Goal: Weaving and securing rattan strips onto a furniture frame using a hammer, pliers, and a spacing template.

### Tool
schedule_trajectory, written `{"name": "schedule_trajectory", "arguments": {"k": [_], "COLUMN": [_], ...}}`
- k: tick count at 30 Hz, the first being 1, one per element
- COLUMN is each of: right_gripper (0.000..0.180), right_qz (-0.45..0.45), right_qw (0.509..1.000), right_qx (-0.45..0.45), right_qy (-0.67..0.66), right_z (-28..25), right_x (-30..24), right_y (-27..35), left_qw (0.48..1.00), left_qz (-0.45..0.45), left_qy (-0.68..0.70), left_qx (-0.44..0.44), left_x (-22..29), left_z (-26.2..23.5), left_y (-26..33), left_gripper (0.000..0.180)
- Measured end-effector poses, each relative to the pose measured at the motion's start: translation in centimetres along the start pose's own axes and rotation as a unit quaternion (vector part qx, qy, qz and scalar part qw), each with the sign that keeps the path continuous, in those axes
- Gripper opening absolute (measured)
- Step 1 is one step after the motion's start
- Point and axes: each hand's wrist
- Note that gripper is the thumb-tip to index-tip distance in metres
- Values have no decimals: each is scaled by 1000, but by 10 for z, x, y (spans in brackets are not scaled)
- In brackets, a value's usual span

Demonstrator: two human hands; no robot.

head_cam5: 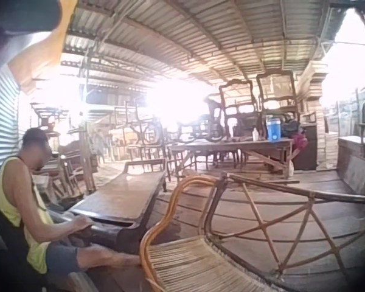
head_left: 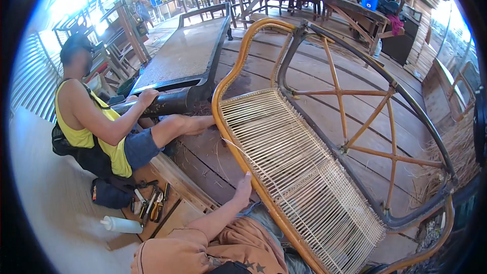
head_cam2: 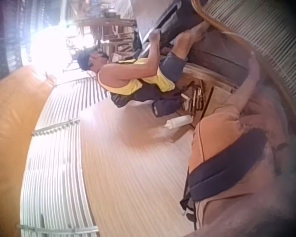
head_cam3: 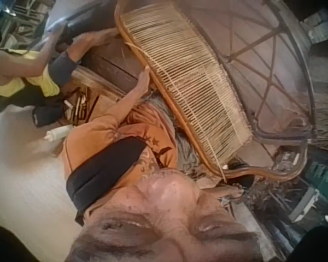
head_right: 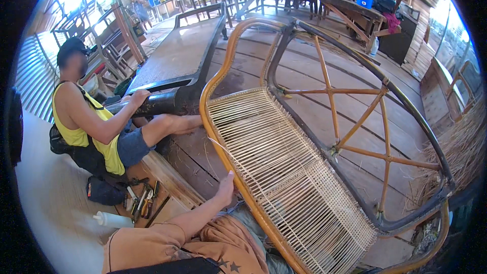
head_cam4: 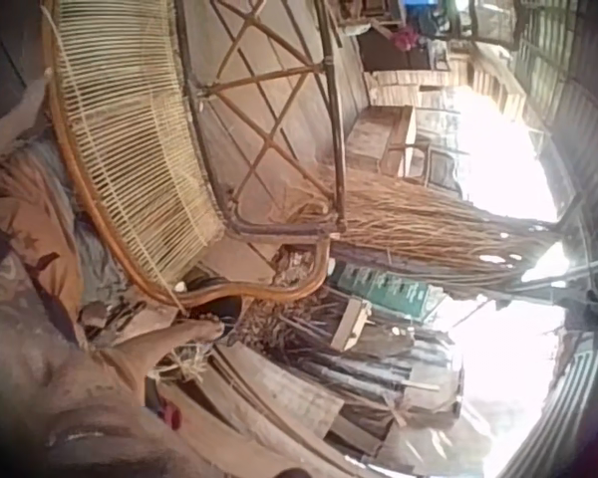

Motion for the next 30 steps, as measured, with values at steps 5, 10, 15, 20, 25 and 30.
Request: {"name": "schedule_trajectory", "arguments": {"k": [5,10,15,20,25,30], "right_gripper": [29,30,31,38,36,32], "right_qz": [-102,-223,-309,-111,-71,-95], "right_qw": [984,919,827,944,983,990], "right_qx": [-31,-46,-59,-52,-47,-10], "right_qy": [144,322,466,306,162,99], "right_z": [13,0,-8,-5,-10,-17], "right_x": [30,76,109,97,112,204], "right_y": [-7,0,16,47,54,12], "left_qw": [999,997,988,992,999,993], "left_qz": [-23,43,149,125,38,-18], "left_qy": [28,-42,-24,-28,16,94], "left_qx": [22,53,-17,9,-5,-71], "left_x": [-26,12,13,31,47,42], "left_z": [14,26,30,41,51,53], "left_y": [-32,-15,-56,-78,-77,-92], "left_gripper": [56,55,47,47,50,49]}}
Point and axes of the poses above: each hand's wrist, its own y-axis away from the middle knuckle, its own z-axis out of the palm, x = y × z, and after that the axes turned 12 degrees about -z, right-handed
